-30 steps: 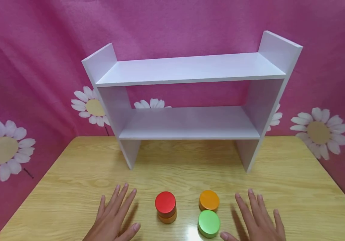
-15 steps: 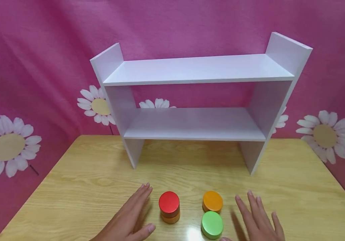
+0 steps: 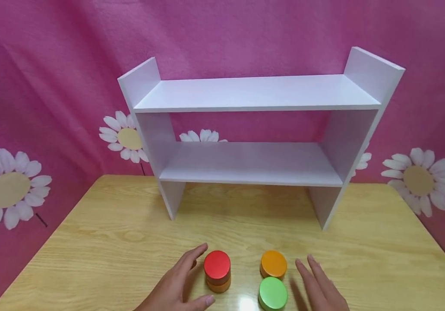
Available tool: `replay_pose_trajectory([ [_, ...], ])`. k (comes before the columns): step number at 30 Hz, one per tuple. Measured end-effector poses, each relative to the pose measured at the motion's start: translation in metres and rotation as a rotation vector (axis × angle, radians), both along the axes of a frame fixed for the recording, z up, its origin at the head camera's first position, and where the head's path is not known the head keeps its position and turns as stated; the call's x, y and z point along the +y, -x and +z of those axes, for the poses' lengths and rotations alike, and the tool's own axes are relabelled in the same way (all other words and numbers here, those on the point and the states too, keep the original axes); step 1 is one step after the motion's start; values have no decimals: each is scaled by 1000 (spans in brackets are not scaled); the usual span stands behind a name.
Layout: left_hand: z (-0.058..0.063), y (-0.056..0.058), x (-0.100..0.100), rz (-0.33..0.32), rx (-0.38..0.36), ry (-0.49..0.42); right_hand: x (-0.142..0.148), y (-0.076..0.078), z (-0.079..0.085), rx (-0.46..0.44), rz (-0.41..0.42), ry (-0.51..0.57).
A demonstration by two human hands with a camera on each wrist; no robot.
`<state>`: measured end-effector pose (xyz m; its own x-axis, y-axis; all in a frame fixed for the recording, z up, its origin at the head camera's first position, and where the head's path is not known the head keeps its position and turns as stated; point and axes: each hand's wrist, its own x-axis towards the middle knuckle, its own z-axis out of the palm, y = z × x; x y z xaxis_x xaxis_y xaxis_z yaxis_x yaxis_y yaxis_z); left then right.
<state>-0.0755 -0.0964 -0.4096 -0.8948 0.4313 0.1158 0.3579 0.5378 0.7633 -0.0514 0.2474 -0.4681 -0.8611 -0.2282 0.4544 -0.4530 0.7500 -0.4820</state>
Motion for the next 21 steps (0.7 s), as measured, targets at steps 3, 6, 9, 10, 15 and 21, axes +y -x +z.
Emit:
replay_pose_trajectory([
  [3, -4, -3, 4, 43, -41, -45, 3, 11, -10, 19, 92, 10],
  [6, -8, -6, 7, 74, -115, -129, 3, 16, -13, 57, 157, 25],
  [9, -12, -7, 11, 87, -167, -227, -4, 13, -4, 75, 158, 37],
  [10, -14, -7, 12, 86, -172, -265, -8, 10, 1, 78, 133, 42],
  [15, -22, -4, 15, 46, -143, -458, -35, -11, 28, 17, -63, 75],
  [21, -27, 0, 19, 106, -207, -517, -51, -17, 37, -82, -204, 37],
])
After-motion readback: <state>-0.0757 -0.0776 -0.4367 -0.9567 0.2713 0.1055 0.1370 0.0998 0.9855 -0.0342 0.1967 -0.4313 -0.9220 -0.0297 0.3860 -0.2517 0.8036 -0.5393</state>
